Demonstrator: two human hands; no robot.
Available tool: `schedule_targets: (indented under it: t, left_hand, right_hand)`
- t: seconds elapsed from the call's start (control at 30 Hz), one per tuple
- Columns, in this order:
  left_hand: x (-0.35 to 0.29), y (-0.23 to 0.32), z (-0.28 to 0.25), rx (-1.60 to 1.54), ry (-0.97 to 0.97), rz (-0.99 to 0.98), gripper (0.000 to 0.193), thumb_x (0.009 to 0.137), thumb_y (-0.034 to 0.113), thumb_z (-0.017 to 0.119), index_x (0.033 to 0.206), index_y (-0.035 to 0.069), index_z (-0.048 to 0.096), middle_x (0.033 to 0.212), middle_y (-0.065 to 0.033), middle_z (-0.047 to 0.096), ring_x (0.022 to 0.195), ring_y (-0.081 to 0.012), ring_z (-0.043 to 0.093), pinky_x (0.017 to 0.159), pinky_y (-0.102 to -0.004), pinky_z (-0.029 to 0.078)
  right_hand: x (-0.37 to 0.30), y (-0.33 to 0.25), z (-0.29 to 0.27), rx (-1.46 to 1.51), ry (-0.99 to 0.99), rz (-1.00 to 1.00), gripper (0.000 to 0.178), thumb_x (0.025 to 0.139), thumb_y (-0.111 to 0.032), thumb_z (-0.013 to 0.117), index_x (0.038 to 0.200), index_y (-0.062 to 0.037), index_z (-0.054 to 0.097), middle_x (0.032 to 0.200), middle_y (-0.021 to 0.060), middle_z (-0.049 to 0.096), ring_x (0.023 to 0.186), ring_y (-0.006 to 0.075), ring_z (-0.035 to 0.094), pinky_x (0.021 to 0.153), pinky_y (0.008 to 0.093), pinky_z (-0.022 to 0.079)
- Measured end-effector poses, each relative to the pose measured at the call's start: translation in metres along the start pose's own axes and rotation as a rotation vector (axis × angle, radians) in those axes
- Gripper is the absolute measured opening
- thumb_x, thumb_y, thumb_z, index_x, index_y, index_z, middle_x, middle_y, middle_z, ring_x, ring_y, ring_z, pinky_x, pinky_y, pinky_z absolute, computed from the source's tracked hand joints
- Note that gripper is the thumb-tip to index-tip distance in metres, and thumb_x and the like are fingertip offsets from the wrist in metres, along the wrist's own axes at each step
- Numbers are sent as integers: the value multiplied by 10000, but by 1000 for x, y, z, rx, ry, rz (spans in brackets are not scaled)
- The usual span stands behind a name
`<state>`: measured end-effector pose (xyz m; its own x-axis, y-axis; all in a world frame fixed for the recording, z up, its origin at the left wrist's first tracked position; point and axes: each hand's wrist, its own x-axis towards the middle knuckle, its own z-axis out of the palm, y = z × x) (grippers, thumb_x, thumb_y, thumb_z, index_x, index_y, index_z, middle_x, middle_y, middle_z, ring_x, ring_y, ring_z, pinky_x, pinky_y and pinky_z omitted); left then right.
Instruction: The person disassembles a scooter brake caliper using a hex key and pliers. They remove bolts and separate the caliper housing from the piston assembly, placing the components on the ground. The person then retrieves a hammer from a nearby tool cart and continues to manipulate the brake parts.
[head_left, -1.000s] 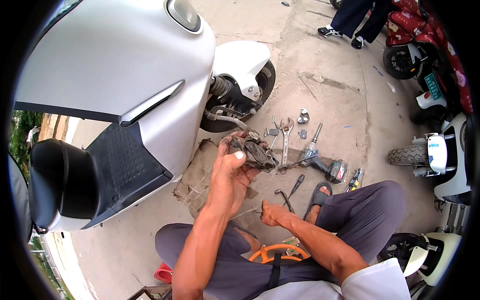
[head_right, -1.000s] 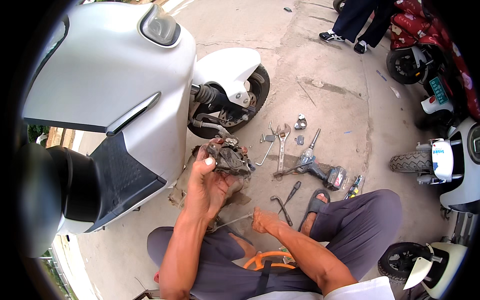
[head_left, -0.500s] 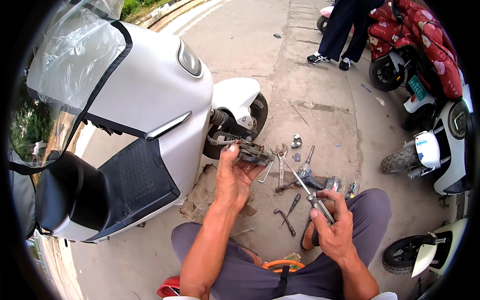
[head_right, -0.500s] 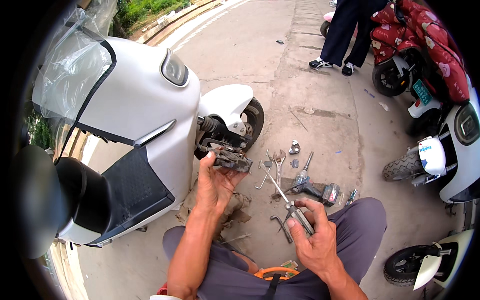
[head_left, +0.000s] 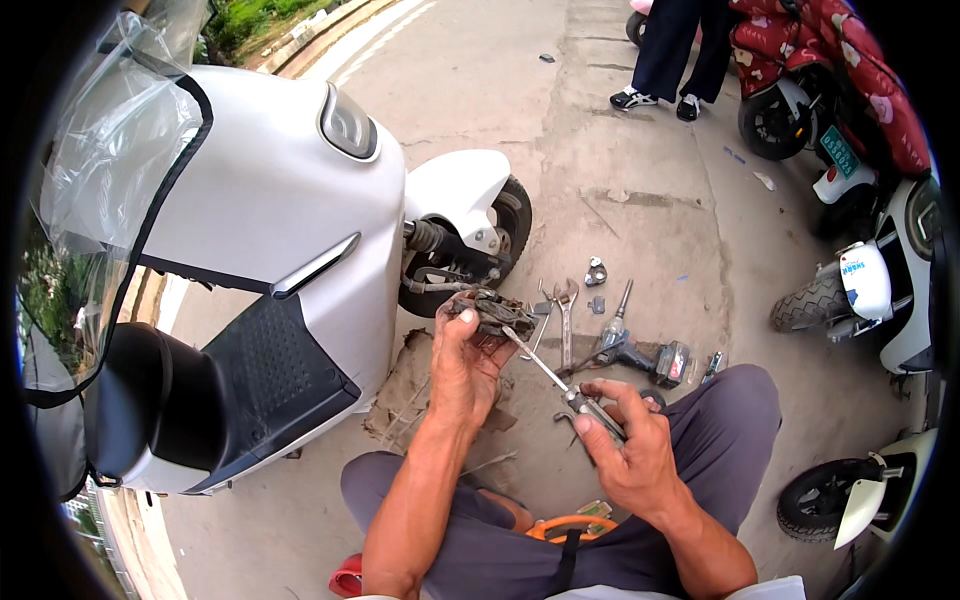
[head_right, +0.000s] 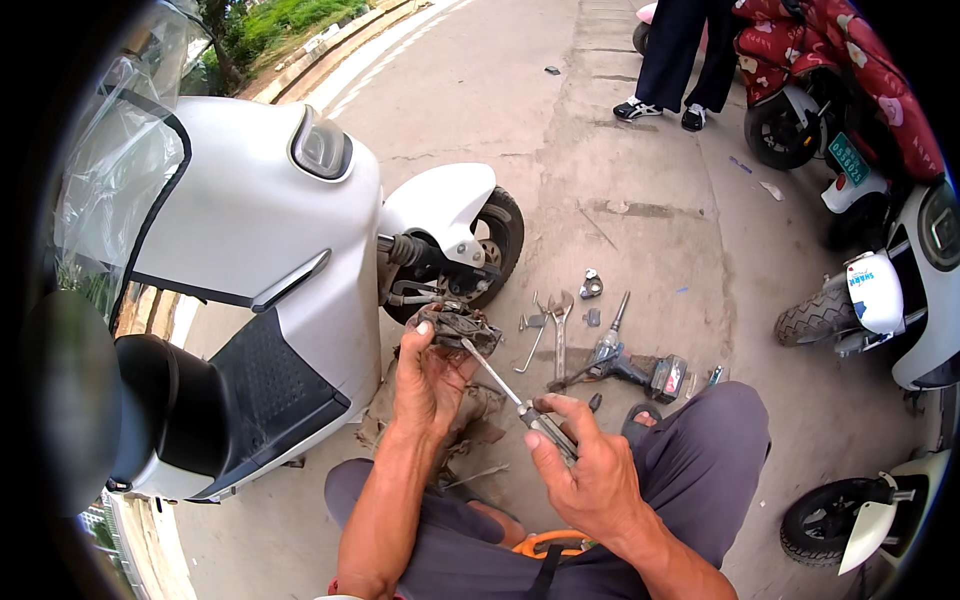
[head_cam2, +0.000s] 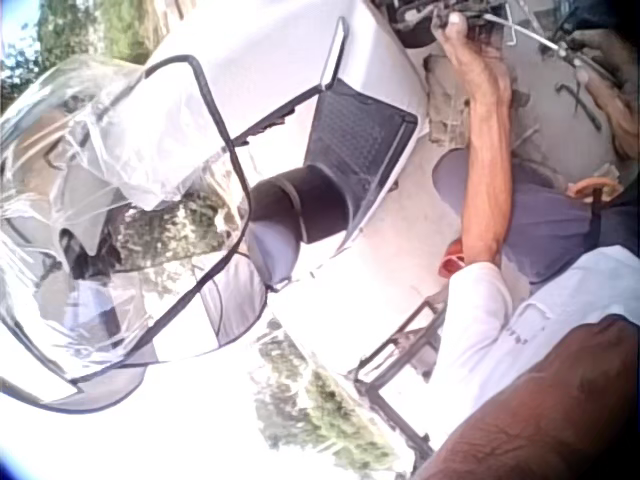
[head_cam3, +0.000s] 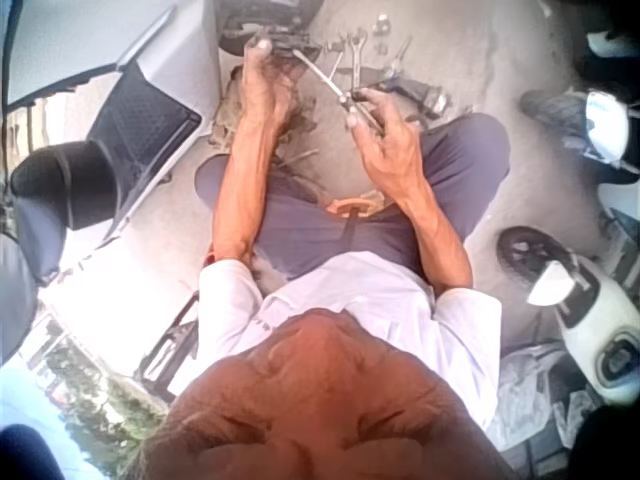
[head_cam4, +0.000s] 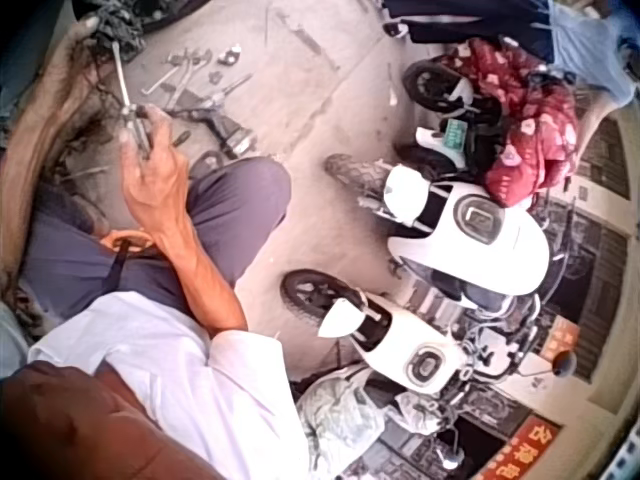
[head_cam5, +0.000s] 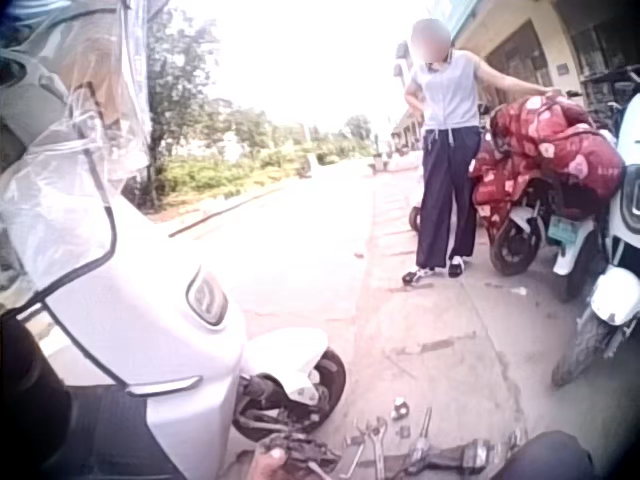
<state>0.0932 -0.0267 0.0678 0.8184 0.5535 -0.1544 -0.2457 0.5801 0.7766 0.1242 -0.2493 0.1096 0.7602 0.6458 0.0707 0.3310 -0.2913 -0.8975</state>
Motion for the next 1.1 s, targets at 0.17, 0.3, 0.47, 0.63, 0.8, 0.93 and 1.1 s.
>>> schedule_targets:
  t: [0.17,0.3,0.47,0.63,0.8,0.93,1.1]
  left_hand:
    - [0,-3,-1,-15,-9,-6,419,899,319,649,1235,107,520,1163,-104,653,1092,-257,658,1021,-470,529]
    - [-1,-4,-2,-43,-6,-15,445,892,228,625,1283,126,438,1177,-93,587,1069,-250,646,978,-454,548]
    - [-2,-7,-6,-26,8,-11,451,886,221,626,1285,134,434,1183,-89,581,1060,-245,642,978,-448,545]
    - [1,-11,-6,-8,35,10,474,854,245,638,1276,128,458,1196,-113,607,1075,-229,619,1018,-465,528]
    - [2,-18,-11,-23,44,-4,449,874,140,583,1295,140,427,1186,-71,565,1047,-223,627,978,-436,535]
    - [-3,-21,-12,0,58,-7,470,857,88,551,1307,136,423,1199,-69,546,1077,-213,608,997,-444,521]
    - [-1,-25,-12,-31,33,1,487,854,72,540,1321,131,418,1215,-75,541,1083,-215,607,994,-448,523]
  right_hand:
    - [-2,5,5,276,-12,188,319,982,-185,635,1232,-10,542,659,112,636,561,159,592,569,313,459]
    - [-3,12,8,350,-32,249,324,991,-200,629,1231,-1,540,644,88,625,573,110,552,564,308,456]
    - [-3,8,13,187,-34,236,345,994,-197,619,1257,1,517,709,138,652,564,196,616,573,329,470]
    - [-13,22,50,186,75,103,408,993,-188,616,1293,36,452,900,221,667,655,257,663,570,374,489]
    - [-14,24,58,1043,25,527,374,1011,-193,579,1289,22,453,787,175,637,593,270,619,531,399,442]
    - [-5,13,46,243,32,211,370,1023,-212,568,1293,14,456,725,84,601,565,130,523,501,343,399]
    - [-14,31,70,480,82,303,371,1011,-193,570,1297,13,453,645,144,580,512,235,570,535,389,420]
